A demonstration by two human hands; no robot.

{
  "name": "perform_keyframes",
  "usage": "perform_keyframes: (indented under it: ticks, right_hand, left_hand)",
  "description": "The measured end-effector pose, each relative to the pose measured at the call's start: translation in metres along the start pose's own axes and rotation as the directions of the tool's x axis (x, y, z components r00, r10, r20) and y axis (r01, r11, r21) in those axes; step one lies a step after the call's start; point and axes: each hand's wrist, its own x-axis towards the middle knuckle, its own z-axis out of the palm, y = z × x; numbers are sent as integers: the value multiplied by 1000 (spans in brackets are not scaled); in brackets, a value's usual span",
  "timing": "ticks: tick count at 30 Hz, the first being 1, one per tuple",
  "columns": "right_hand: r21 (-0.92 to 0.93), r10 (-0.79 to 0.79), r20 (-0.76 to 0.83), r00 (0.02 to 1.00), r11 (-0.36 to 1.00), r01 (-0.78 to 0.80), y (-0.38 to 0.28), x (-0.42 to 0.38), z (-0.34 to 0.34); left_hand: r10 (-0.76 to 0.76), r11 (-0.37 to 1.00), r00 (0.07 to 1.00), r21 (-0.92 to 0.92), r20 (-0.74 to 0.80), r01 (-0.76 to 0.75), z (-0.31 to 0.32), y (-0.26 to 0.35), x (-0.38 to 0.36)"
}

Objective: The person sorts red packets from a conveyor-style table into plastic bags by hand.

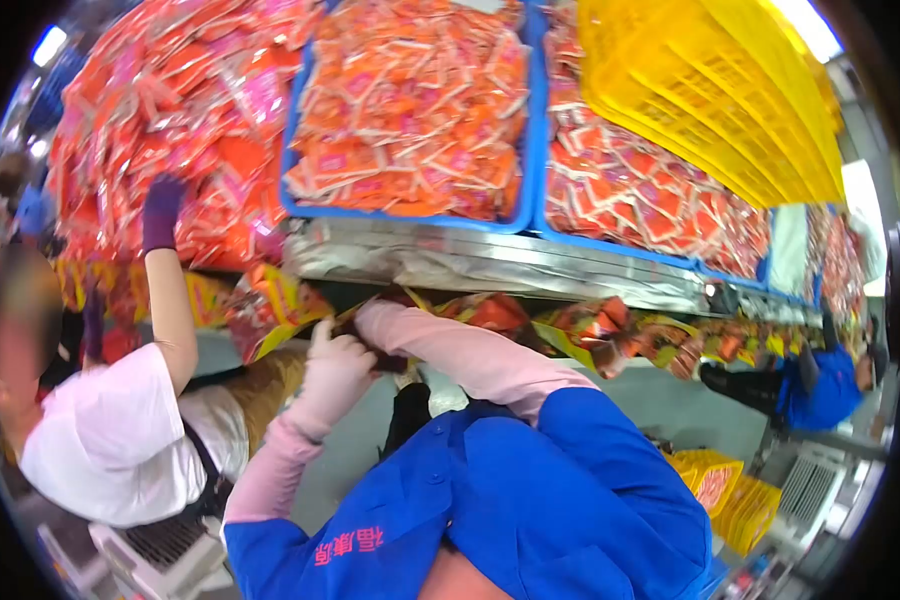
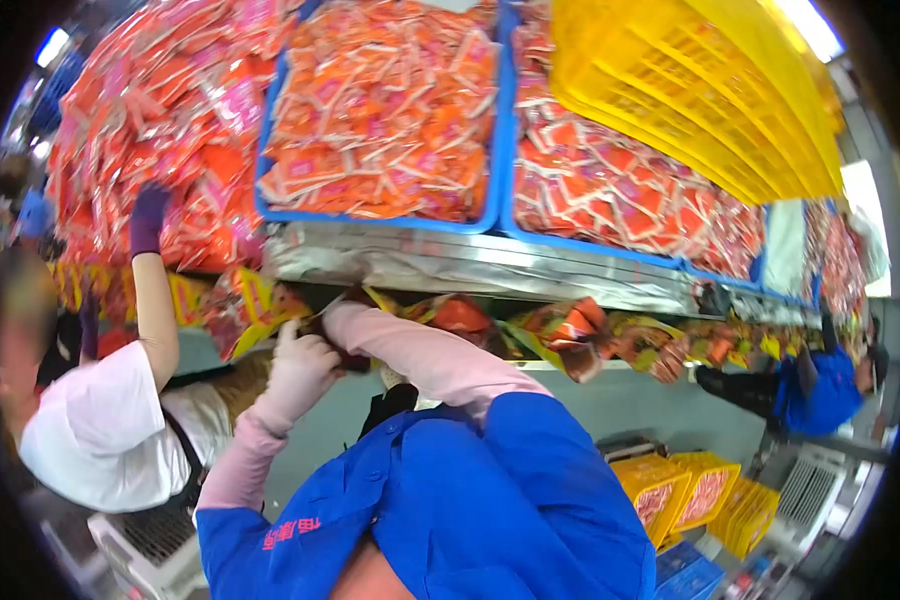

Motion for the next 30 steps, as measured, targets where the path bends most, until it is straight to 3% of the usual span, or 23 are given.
perform_keyframes:
  ticks: [1,3,4,6,7,8,9,10,11,14,16,18,19,20,21,22,23,24,25,27,28,29,30]
  right_hand:
    - [-95,-32,-20,999,995,30,-40,-115,-80]
    - [369,-71,-343,936,907,204,-17,-221,-125]
    - [338,41,-591,806,919,201,4,-268,-137]
    - [377,367,-826,428,924,-65,102,-298,-140]
    - [537,651,-707,275,748,-390,147,-302,-151]
    - [462,689,-708,153,617,-637,191,-305,-147]
    - [387,726,-668,161,524,-759,216,-303,-149]
    - [423,759,-642,104,464,-778,252,-292,-137]
    - [372,676,-737,-9,394,-840,299,-267,-113]
    - [475,679,-722,135,628,-617,335,-269,-102]
    - [466,638,-753,160,689,-555,329,-288,-95]
    - [587,726,-653,215,665,-462,292,-321,-106]
    - [600,721,-660,212,675,-429,282,-331,-107]
    - [692,694,-699,170,717,-85,271,-333,-105]
    - [687,685,-719,115,676,268,255,-337,-100]
    - [634,616,-755,226,773,10,224,-355,-112]
    - [717,591,-692,415,632,295,182,-367,-122]
    - [767,496,-641,586,388,511,143,-366,-123]
    - [691,417,-722,552,454,562,123,-350,-112]
    - [714,225,-678,700,427,555,57,-310,-106]
    - [837,108,-497,861,322,442,27,-290,-106]
    - [703,72,-436,897,650,289,4,-271,-107]
    - [520,46,-497,866,816,254,-8,-240,-94]
  left_hand:
    - [-26,994,999,-106,-38,22,-20,0,10]
    - [-65,995,979,-91,-195,48,-52,-9,47]
    - [-121,991,945,-94,-303,97,-62,-15,70]
    - [-150,989,889,-63,-432,136,-45,-46,126]
    - [-176,983,880,-39,-441,177,-31,-65,156]
    - [-225,965,876,26,-426,261,-11,-84,181]
    - [-368,912,898,96,-242,399,-6,-87,200]
    - [-518,833,853,190,-62,520,-5,-86,215]
    - [-538,818,840,197,-68,540,-4,-92,225]
    - [-534,842,845,116,36,527,-4,-104,214]
    - [-288,957,885,-137,-365,255,-18,-100,195]
    - [-328,884,850,-452,-412,122,-54,-59,154]
    - [-377,782,892,-601,-249,163,-72,-39,124]
    - [-391,656,917,-724,-83,214,-83,-22,96]
    - [-299,710,941,-695,-156,111,-82,-6,74]
    - [-214,701,968,-710,-128,61,-69,2,52]
    - [-209,681,978,-720,-18,132,-61,13,38]
    - [-200,804,978,-581,-68,124,-34,18,29]
    - [-184,886,974,-452,-129,108,-2,17,23]
    - [-173,983,985,-67,-20,172,22,27,22]
    - [-185,981,982,-65,-26,183,17,28,17]
    - [-145,988,989,-55,-31,144,9,29,13]
    - [-104,994,994,-44,-32,103,4,29,8]
